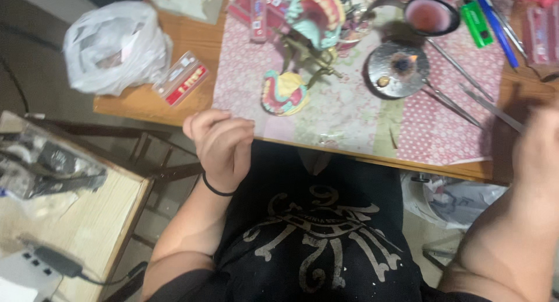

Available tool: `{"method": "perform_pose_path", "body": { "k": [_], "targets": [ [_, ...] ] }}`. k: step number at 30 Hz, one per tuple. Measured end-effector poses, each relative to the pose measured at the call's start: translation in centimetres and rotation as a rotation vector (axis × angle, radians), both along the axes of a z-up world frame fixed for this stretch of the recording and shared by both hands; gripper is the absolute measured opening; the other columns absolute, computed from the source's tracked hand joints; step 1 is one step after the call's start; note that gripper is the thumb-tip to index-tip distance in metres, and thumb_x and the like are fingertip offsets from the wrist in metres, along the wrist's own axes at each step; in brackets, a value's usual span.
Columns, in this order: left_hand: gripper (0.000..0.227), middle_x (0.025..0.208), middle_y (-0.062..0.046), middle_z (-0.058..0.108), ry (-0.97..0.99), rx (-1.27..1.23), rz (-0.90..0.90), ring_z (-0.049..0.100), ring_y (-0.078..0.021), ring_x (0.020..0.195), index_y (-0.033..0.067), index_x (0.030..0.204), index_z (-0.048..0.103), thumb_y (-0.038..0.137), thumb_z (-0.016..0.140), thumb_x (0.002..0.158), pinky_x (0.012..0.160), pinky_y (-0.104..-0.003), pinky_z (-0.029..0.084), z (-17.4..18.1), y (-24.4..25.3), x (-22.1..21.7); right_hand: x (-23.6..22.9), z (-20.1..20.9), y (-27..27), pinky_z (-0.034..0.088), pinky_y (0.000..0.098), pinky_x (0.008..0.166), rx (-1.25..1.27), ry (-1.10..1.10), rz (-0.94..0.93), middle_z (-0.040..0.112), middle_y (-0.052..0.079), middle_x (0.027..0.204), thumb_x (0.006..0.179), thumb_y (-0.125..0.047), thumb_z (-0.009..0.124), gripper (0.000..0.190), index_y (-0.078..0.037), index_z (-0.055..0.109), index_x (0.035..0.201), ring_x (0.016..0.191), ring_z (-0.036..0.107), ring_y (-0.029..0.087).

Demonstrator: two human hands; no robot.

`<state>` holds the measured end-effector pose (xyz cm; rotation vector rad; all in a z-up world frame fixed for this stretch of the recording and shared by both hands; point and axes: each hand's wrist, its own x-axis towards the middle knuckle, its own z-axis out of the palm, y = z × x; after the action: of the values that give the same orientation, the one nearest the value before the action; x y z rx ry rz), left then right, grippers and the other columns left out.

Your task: The person retrieves pliers from a drawer and uses them to cut and bend a small metal wire. They then use the wire to secure a small component onto a dental mold held in a vise. The person also uses a metal spatula to adjust material on the mold.

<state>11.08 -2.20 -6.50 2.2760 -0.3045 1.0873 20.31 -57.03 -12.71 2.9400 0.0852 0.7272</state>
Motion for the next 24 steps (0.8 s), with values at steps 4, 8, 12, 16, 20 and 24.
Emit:
{"method": "perform_pose_path", "body": {
  "k": [4,8,12,16,20,24],
  "targets": [
    [0.018,0.084,0.003,0.071,0.021,-0.041,-0.062,0.065,-0.0251,0.088,0.0134,0.094,0.071,0.02,0.06,0.106,0.092,-0.044,0.03,2.9,-0.1,0.6,-0.8,6.9,13.9,0.043,0.055,0.118,1.063,-0.099,0.506,0.053,0.034,0.136,0.123,-0.021,0.029,0.053,0.022,0.052,0.143,0.132,0.052,0.046],
    [0.019,0.088,0.003,0.076,0.1,0.009,-0.094,0.064,-0.0259,0.088,0.0129,0.097,0.075,0.025,0.062,0.105,0.091,-0.045,0.031,5.2,-1.3,1.0,-5.9,9.3,22.7,0.062,0.0409,0.091,1.698,0.08,0.636,0.071,0.021,0.115,0.098,-0.023,0.061,0.02,-0.014,0.06,0.08,0.097,0.073,0.03],
    [0.01,0.089,0.004,0.078,0.057,0.03,-0.117,0.065,-0.0251,0.093,0.0152,0.098,0.078,0.02,0.069,0.102,0.093,-0.041,0.029,6.2,-2.9,1.1,-6.2,10.0,28.9,0.065,0.0365,0.089,1.715,0.396,0.708,0.063,0.012,0.11,0.097,0.004,0.067,0.005,0.001,0.067,0.1,0.103,0.069,0.027],
    [0.014,0.095,0.008,0.08,-0.062,0.148,-0.091,0.069,-0.0215,0.09,0.018,0.099,0.08,0.014,0.067,0.103,0.094,-0.039,0.027,6.5,-3.4,1.0,-5.5,9.9,31.0,0.052,0.034,0.109,1.387,0.495,0.804,0.064,0.008,0.114,0.091,-0.011,0.08,0.021,-0.006,0.076,0.111,0.112,0.064,0.021],
    [0.018,0.1,0.013,0.08,-0.129,0.229,-0.032,0.07,-0.0162,0.093,0.0216,0.104,0.08,0.021,0.062,0.107,0.093,-0.037,0.027,6.4,-3.3,0.6,-5.8,10.5,31.9,0.052,0.0324,0.104,1.416,0.481,0.808,0.065,0.009,0.11,0.094,-0.016,0.078,0.016,-0.007,0.076,0.106,0.108,0.063,0.02],
    [0.013,0.1,0.012,0.08,-0.173,0.236,-0.06,0.07,-0.0145,0.091,0.0186,0.102,0.079,0.017,0.067,0.105,0.091,-0.035,0.028,6.5,-3.3,0.8,-5.6,11.0,32.6,0.053,0.0326,0.1,1.381,0.437,0.776,0.066,0.009,0.107,0.096,-0.01,0.076,0.004,-0.008,0.074,0.098,0.104,0.064,0.019]
  ]
}}
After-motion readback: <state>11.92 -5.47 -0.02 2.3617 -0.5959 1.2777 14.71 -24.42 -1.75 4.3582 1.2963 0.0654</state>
